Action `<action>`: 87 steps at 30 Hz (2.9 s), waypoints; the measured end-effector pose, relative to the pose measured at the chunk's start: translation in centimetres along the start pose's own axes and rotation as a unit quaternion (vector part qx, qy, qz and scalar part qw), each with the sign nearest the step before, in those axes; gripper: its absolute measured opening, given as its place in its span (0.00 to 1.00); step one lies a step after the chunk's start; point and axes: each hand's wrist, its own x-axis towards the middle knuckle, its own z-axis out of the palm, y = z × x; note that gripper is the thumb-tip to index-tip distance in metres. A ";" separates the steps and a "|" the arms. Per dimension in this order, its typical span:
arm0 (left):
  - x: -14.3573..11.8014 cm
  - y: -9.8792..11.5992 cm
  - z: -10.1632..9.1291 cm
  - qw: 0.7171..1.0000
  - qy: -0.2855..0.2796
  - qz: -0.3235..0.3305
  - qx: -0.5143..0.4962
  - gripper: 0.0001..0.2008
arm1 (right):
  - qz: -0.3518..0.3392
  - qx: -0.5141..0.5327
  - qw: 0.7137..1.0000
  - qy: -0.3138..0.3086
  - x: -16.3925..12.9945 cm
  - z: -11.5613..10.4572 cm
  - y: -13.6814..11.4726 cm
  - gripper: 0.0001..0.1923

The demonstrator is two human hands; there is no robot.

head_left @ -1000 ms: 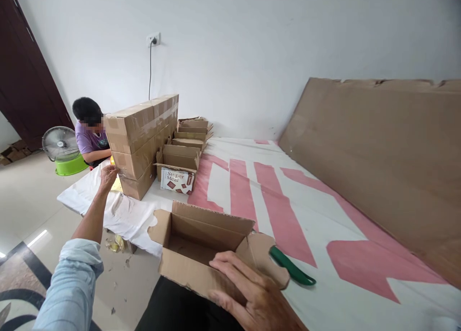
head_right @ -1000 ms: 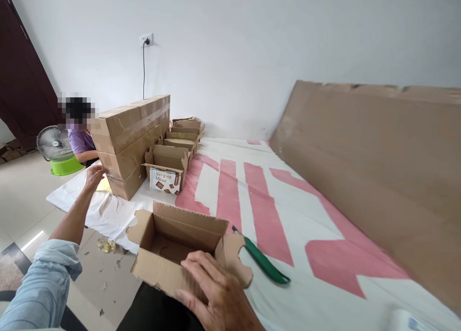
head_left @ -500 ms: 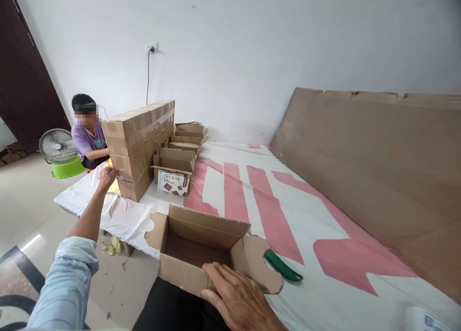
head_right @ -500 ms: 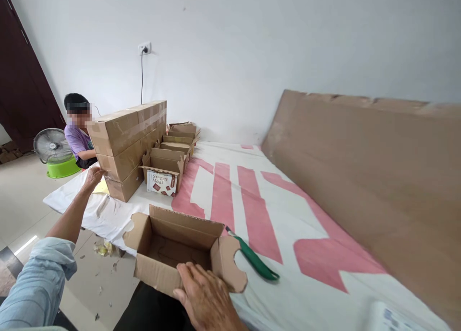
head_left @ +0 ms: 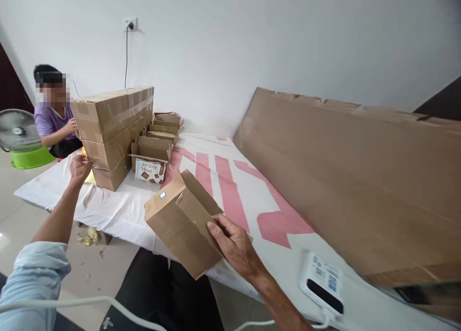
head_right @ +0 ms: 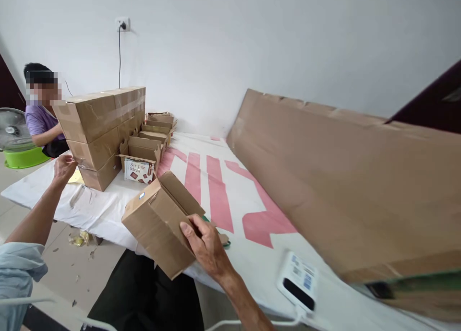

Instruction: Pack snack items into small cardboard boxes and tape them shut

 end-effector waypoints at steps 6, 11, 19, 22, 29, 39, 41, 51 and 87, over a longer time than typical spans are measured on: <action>-4.6 1.1 -1.7 0.998 0.067 0.006 0.003 0.15 | 0.015 0.090 0.995 0.041 0.6 -0.8 2.3 0.33; -12.8 2.9 -1.4 0.997 0.006 0.060 -0.050 0.05 | -0.017 0.096 0.994 0.054 0.4 -0.4 4.0 0.31; -23.9 9.9 -1.9 0.900 -0.284 0.228 -0.240 0.08 | -0.153 0.005 0.984 0.091 -0.3 0.5 5.7 0.27; -25.4 11.3 -2.0 0.878 -0.320 0.230 -0.272 0.11 | -0.180 -0.003 0.978 0.100 -0.7 0.7 5.5 0.27; -26.8 12.4 -1.8 0.855 -0.382 0.206 -0.285 0.18 | -0.182 -0.015 0.979 0.092 -1.5 0.6 5.5 0.30; -27.0 13.1 -2.1 0.854 -0.387 0.205 -0.281 0.13 | -0.178 -0.006 0.980 0.091 -1.8 0.7 5.6 0.28; -27.0 13.1 -2.1 0.853 -0.388 0.206 -0.282 0.12 | -0.179 -0.003 0.980 0.089 -1.9 0.7 5.6 0.27; -26.9 13.1 -2.3 0.850 -0.390 0.218 -0.278 0.08 | -0.194 -0.006 0.976 0.094 -1.9 0.8 5.6 0.26; -19.5 8.7 -3.8 0.923 -0.169 -0.008 -0.345 0.18 | -0.181 -0.024 0.980 0.077 -1.6 0.4 6.6 0.25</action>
